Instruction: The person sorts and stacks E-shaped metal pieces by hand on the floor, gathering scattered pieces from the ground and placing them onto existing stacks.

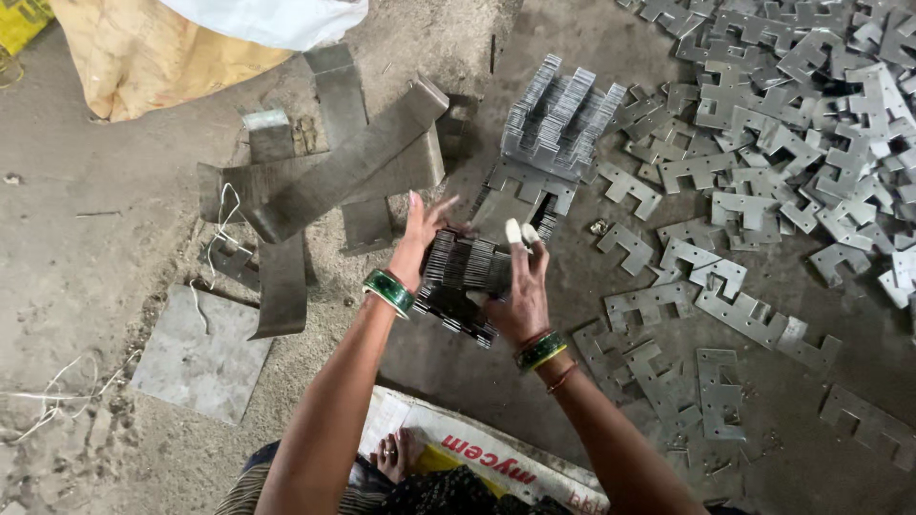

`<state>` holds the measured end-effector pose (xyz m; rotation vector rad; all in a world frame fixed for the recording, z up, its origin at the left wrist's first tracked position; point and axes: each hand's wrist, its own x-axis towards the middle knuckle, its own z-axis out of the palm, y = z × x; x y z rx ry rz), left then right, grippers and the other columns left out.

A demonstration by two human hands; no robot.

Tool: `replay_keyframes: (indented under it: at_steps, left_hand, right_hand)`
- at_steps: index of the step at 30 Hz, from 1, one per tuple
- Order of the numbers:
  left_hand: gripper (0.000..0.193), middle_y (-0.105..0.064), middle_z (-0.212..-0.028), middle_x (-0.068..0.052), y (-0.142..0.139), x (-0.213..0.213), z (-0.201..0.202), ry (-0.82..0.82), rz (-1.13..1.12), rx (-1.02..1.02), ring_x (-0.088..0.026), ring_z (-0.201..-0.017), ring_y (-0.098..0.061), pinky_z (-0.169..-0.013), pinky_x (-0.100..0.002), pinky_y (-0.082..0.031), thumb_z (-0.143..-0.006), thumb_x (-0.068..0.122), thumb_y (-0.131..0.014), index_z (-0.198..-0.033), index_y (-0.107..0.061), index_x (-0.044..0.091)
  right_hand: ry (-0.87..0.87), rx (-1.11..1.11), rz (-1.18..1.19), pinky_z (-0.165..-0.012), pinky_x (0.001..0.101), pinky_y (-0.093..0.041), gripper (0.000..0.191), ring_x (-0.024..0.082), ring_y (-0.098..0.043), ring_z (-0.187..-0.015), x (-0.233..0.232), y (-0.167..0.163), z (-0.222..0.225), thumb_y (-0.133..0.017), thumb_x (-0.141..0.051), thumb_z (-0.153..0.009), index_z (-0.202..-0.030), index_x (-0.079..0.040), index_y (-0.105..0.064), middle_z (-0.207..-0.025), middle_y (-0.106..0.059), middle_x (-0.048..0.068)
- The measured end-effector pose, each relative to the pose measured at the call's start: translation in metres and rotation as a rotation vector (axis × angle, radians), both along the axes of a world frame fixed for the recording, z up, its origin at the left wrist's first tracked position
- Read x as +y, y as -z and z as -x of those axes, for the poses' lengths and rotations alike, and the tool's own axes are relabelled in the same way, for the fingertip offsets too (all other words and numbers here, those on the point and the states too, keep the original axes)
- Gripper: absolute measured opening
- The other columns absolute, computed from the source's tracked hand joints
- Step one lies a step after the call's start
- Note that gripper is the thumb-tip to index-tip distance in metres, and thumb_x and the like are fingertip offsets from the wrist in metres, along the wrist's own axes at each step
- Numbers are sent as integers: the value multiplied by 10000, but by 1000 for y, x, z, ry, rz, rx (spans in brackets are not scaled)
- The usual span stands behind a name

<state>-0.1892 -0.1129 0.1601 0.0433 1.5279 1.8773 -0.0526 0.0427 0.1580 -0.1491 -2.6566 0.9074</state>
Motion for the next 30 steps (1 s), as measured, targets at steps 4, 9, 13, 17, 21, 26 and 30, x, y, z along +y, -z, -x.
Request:
replay_keyframes:
  at_steps: [4, 9, 13, 17, 21, 26, 30]
  left_hand:
    - [798, -677, -1341, -126, 3, 1, 7, -223, 229, 114, -201, -1186, -675, -1006, -352, -533, -1037, 752, -408, -1466, -532, 89]
    - [452, -750, -1139, -28, -26, 35, 22, 279, 879, 707, -201, -956, -708, -805, -366, -589, -942, 462, -677, -1304, -677, 190]
    - [371, -625, -1259, -122, -35, 94, 38, 536, 840, 1361, -299, -1086, -637, -895, -431, -563, -879, 239, -743, -1197, -663, 64]
    - [251, -598, -1250, -131, -25, 133, 51, 628, 838, 1603, -341, -1189, -599, -899, -470, -554, -818, 76, -711, -1067, -672, 81]
    - [353, -597, -1169, -171, -19, 141, 64, 848, 915, 1646, -359, -1111, -618, -901, -461, -553, -739, 127, -771, -1060, -647, 45]
    - [268, -658, -1023, -116, -20, 134, 87, 887, 830, 1694, -312, -982, -682, -859, -426, -568, -796, 199, -759, -1009, -657, 73]
    - [157, -664, -992, -82, -30, 129, 105, 737, 817, 1700, -287, -965, -691, -837, -410, -570, -881, 214, -716, -984, -672, 104]
  right_hand:
    - [19, -271, -39, -1093, 541, -372, 862, 390, -422, -1302, 1, -10, -2, -828, -94, -609, -1412, -223, -539, -1442, -416, 154]
    - [16, -301, -160, -1121, 576, -314, 852, 357, -431, -1299, -1, -15, -2, -822, -175, -637, -1434, -207, -520, -1417, -434, 135]
    - [-32, -305, -254, -1101, 619, -288, 810, 415, -404, -1294, -1, -14, -2, -829, -308, -678, -1414, -164, -524, -1430, -415, 178]
    - [-25, -297, -212, -1075, 678, -261, 757, 438, -387, -1288, -5, -14, -6, -813, -381, -745, -1425, -199, -535, -1413, -436, 149]
    - [-28, -183, -222, -1096, 680, -246, 724, 389, -407, -1333, -8, -16, -7, -806, -375, -732, -1390, -205, -556, -1396, -462, 130]
    - [2, -217, -156, -1121, 666, -236, 680, 375, -426, -1279, -8, -20, 9, -788, -391, -779, -1397, -227, -557, -1353, -477, 121]
    - [77, -238, -157, -1118, 676, -230, 665, 364, -423, -1297, 2, -21, 41, -772, -401, -807, -1412, -238, -547, -1358, -480, 111]
